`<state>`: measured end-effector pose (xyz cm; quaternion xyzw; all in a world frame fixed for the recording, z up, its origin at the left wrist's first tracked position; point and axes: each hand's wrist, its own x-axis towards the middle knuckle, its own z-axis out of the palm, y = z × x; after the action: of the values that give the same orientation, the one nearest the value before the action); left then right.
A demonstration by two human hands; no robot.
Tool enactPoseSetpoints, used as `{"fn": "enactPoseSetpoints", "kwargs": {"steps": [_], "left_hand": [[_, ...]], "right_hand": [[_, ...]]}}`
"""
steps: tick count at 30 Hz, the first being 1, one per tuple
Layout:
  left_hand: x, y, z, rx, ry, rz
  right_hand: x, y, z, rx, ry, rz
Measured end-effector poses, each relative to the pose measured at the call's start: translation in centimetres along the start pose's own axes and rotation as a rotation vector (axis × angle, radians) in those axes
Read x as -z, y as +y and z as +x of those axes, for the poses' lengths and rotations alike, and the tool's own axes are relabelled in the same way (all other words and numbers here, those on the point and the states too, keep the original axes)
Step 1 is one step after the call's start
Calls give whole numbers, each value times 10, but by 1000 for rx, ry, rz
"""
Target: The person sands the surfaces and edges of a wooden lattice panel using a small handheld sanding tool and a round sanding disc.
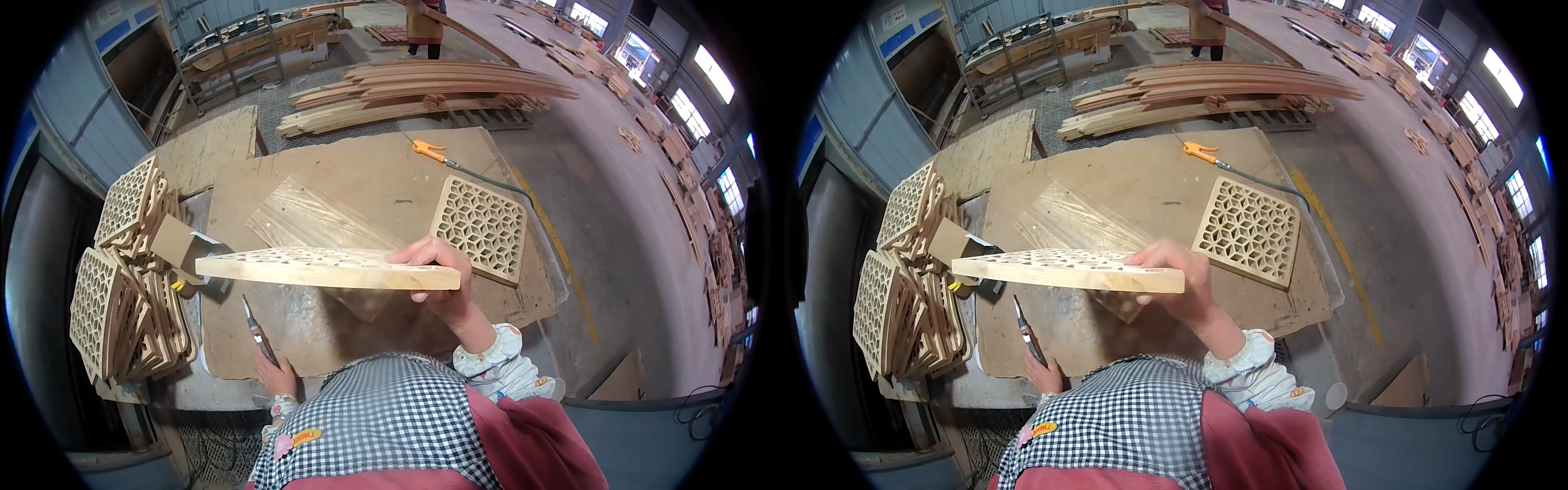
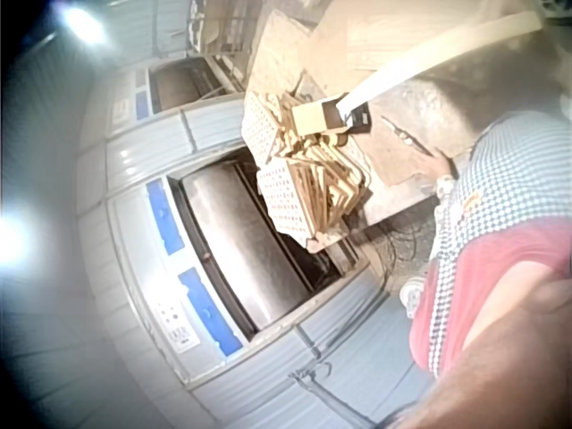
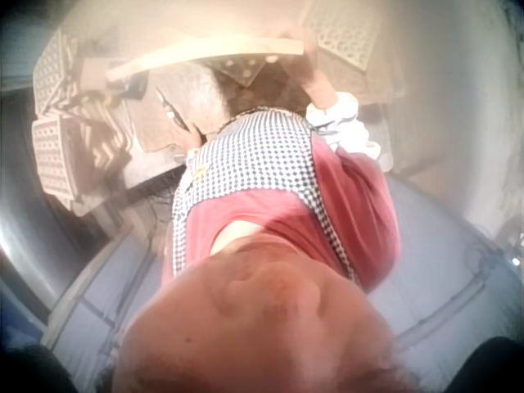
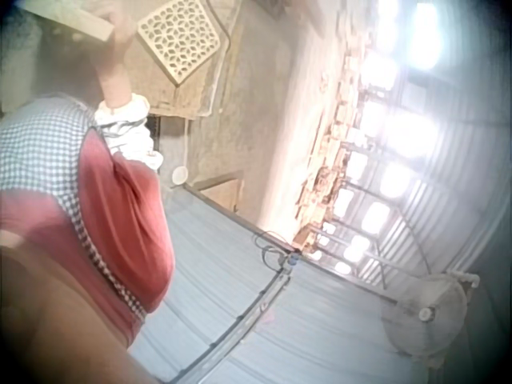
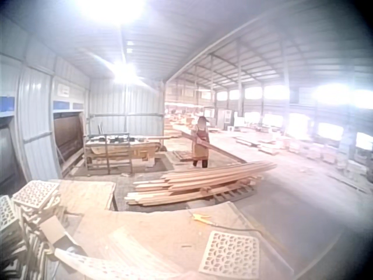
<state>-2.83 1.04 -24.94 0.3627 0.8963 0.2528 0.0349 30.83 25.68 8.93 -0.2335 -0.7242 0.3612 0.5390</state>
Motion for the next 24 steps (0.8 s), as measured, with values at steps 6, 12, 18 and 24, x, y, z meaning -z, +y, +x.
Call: {"fn": "enactPoseSetpoints", "kwargs": {"steps": [6,12,18,24], "left_hand": [[0,1,0,-1,-4,3],[-11,-9,-1,-47,37,-15],[7,7,0,-15,14,-32],[24,29,-17,110,-56,-128]], "right_hand": [[1,2,-2,-9,5,27],[4,10,0,133,10,-26],[4,12,-2,71,20,-18],[8,8,-11,122,-34,-71]]}}
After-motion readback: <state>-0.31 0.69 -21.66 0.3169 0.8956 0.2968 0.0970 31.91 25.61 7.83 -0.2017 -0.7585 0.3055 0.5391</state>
